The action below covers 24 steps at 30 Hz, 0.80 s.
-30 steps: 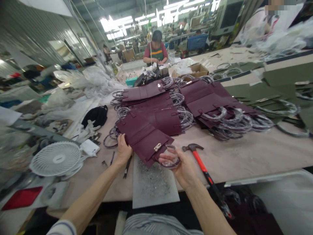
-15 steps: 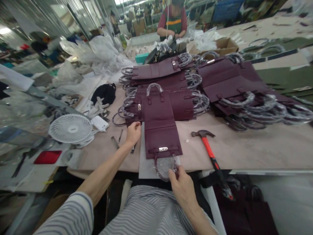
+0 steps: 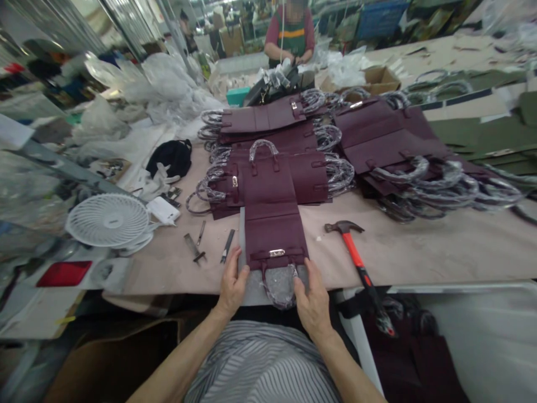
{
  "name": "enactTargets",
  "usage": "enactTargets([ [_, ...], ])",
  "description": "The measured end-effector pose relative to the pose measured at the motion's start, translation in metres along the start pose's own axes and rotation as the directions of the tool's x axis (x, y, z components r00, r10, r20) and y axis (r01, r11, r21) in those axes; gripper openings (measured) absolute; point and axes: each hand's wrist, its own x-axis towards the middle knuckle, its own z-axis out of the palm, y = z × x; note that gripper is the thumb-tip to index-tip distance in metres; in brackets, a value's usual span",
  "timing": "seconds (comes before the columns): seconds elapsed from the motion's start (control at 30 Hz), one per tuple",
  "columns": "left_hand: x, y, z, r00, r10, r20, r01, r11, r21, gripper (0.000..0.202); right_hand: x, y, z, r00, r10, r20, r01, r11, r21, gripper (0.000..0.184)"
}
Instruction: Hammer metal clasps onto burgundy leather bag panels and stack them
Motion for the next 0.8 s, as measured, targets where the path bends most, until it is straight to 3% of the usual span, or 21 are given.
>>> enactTargets([
  [0.23,0.003,0.004,0.001,1.000,0.021,0.012,-0.022,0.999,0.037,0.048,-0.003,-0.005,0.002,0.998,0.050,0.027,-0.050,0.999,0.010,0.063],
  [0.33,0.004,0.006,0.002,0.999,0.028,0.020,-0.030,0.998,0.062,0.050,0.017,-0.002,-0.006,0.983,0.181,0.035,-0.184,0.971,0.154,0.077],
  [0.43,0.004,0.008,0.003,1.000,0.017,0.020,-0.019,0.997,0.079,0.053,0.044,0.002,-0.013,0.964,0.249,0.097,-0.264,0.942,0.209,0.067],
  [0.53,0.003,0.009,0.005,0.999,0.039,0.022,-0.041,0.995,0.096,0.058,0.059,0.002,-0.011,0.972,0.209,0.110,-0.222,0.967,0.122,0.052],
  [0.63,0.000,0.010,0.006,0.999,0.041,0.010,-0.042,0.996,0.081,0.062,0.058,-0.003,-0.004,0.989,0.147,0.035,-0.147,0.989,0.009,0.051],
  [0.8,0.015,0.010,0.002,0.992,-0.120,-0.024,0.120,0.992,-0.030,0.051,0.054,-0.006,0.003,0.987,0.160,0.010,-0.160,0.987,0.012,0.052],
])
